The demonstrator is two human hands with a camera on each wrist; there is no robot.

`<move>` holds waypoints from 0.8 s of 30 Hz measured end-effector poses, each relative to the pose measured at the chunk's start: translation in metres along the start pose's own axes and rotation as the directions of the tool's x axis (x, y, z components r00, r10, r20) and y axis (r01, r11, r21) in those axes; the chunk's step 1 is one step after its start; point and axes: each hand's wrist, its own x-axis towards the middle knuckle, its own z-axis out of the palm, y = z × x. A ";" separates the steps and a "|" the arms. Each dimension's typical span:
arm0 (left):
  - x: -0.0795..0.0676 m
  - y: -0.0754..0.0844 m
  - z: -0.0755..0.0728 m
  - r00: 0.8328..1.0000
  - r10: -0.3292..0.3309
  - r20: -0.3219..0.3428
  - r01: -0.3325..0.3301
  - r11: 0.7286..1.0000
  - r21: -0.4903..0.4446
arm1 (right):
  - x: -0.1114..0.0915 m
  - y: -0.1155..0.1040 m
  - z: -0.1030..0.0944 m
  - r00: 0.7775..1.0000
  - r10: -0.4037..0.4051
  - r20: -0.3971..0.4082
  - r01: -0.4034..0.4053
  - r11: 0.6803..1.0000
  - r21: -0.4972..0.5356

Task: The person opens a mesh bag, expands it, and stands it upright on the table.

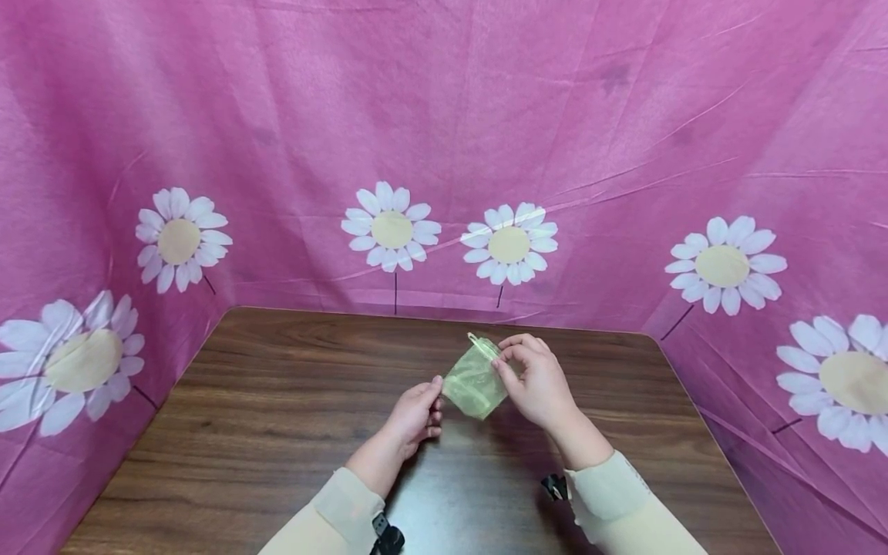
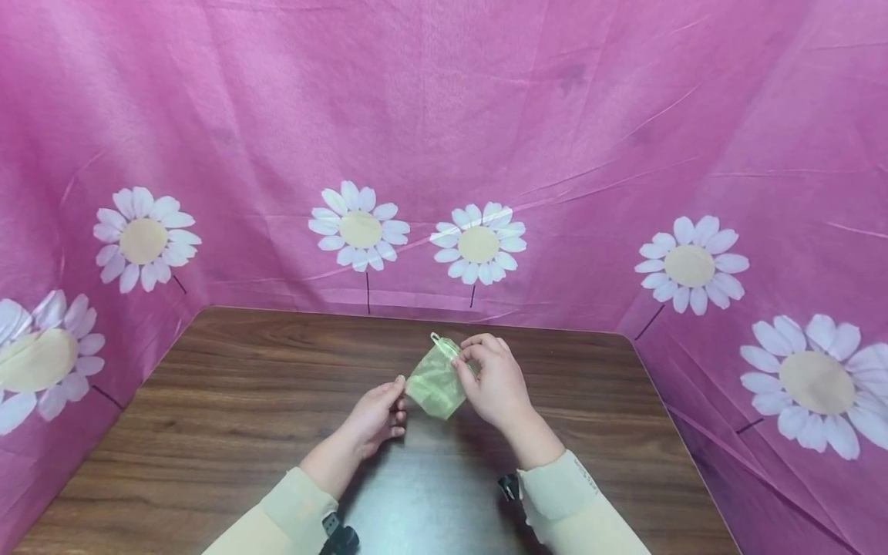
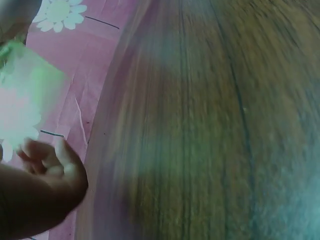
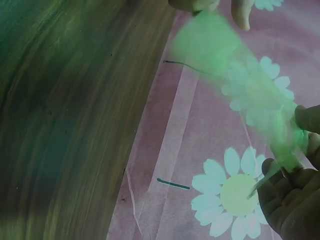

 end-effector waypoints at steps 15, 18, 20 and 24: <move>0.009 0.001 0.006 0.922 0.386 -0.040 -0.313 0.799 0.514 | -0.009 0.008 0.010 0.978 -0.134 0.160 0.153 0.981 -0.116; 0.008 0.000 0.007 0.921 0.389 -0.024 -0.303 0.755 0.581 | -0.012 0.008 0.013 0.972 -0.144 0.185 0.167 0.979 -0.116; 0.007 0.000 0.007 0.922 0.386 -0.023 -0.291 0.732 0.616 | -0.014 0.008 0.015 0.969 -0.144 0.202 0.170 0.978 -0.122; 0.006 -0.002 0.007 0.923 0.385 -0.019 -0.274 0.690 0.670 | -0.018 0.006 0.016 0.963 -0.127 0.236 0.160 0.979 -0.128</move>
